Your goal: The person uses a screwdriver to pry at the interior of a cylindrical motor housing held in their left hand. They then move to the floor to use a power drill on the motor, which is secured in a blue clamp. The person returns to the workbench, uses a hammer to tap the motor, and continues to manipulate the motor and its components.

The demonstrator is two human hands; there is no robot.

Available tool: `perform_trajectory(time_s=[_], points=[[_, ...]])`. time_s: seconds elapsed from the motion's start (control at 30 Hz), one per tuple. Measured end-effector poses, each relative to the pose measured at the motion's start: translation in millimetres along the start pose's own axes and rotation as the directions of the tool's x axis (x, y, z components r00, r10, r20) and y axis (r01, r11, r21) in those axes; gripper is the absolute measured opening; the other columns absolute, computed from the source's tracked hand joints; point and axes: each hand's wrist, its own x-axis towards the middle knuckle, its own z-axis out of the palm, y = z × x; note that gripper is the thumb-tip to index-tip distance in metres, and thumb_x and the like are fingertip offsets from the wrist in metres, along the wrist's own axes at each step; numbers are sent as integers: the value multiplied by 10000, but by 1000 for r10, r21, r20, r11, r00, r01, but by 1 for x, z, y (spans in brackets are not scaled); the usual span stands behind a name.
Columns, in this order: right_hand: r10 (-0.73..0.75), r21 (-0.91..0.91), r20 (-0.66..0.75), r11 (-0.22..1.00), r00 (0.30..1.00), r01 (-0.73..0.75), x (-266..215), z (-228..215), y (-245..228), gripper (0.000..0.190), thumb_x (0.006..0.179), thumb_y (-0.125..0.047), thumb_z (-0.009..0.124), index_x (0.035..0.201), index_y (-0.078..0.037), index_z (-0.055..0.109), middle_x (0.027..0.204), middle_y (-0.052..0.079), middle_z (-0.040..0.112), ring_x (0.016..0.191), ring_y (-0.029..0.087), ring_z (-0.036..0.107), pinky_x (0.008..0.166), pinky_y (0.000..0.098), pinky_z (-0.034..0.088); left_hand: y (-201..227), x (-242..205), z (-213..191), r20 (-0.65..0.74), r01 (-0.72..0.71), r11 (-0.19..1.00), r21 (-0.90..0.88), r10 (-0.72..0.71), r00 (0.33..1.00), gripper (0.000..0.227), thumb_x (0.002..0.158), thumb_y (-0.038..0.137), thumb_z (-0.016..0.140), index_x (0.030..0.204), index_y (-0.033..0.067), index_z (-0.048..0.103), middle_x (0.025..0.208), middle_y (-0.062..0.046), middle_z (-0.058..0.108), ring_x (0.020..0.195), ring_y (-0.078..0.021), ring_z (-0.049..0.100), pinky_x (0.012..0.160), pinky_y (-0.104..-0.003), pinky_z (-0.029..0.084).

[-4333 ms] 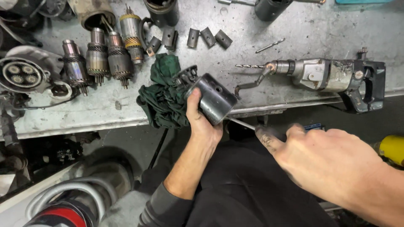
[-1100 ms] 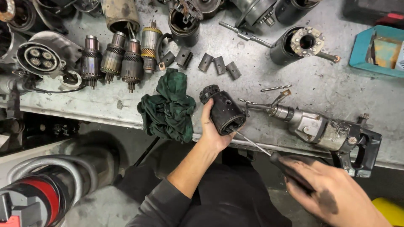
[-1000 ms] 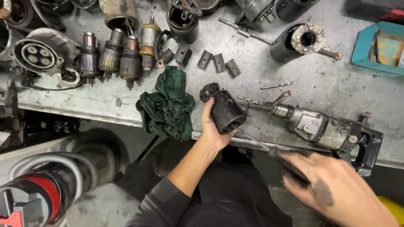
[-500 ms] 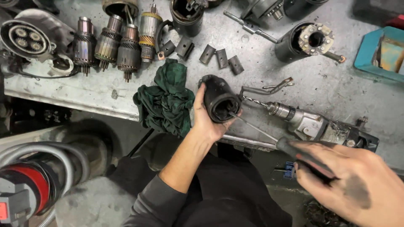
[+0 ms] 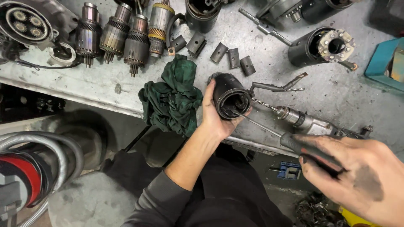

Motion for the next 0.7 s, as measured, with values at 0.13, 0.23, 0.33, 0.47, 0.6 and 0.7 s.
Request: perform_trajectory(time_s=[0.13, 0.23, 0.33, 0.47, 0.6, 0.7], points=[[29, 31, 146, 999, 989, -33, 23, -7, 3, 369, 819, -304, 827, 1175, -216, 785, 741, 7, 697, 557, 140, 671, 554, 331, 539, -1, 1, -1, -16, 1, 1000, 3, -1, 1000, 773, 811, 742, 593, 1228, 94, 647, 1083, -126, 714, 982, -301, 700, 868, -522, 586], [116, -77, 193, 992, 974, -102, 48, -32, -44, 467, 836, -288, 777, 1300, -233, 774, 771, 15, 710, 536, 126, 661, 507, 312, 545, -6, 4, -7, -4, 17, 1000, 2, -17, 1000, 734, 807, 726, 622, 1211, 115, 654, 1081, -119, 711, 978, -291, 694, 893, -535, 574], [425, -340, 340, 887, 839, -312, 67, -55, -102, 457, 939, -309, 731, 1385, -238, 666, 838, 94, 733, 564, 161, 658, 534, 331, 546, -11, 4, -7, -13, 42, 999, 24, -42, 999, 696, 793, 713, 640, 1185, 138, 663, 1061, -108, 711, 968, -282, 688, 915, -525, 544], [305, -497, 378, 863, 874, -86, 80, -51, -125, 475, 993, -414, 634, 1366, -125, 681, 832, 100, 714, 711, 159, 674, 725, 342, 582, -20, 11, -22, -23, 26, 995, 93, -24, 999, 603, 796, 659, 680, 1141, 165, 683, 1027, -67, 717, 968, -253, 666, 921, -497, 503], [266, -563, 539, 819, 799, 107, 93, -26, -89, 633, 1044, -457, 539, 1577, -144, 399, 846, 61, 599, 777, 130, 675, 764, 313, 576, -16, 7, -27, -69, 58, 998, 36, -55, 996, 604, 764, 666, 671, 1117, 177, 703, 1014, -50, 735, 966, -253, 673, 880, -481, 506], [-6, -530, 678, 689, 735, 494, 90, -20, -74, 684, 999, -522, 464, 1576, -158, 416, 840, 40, 596, 752, 97, 649, 788, 207, 540, -13, 8, -28, -69, 15, 999, 36, -13, 998, 609, 768, 656, 676, 1133, 169, 689, 1012, -66, 726, 957, -268, 677, 889, -514, 505]])
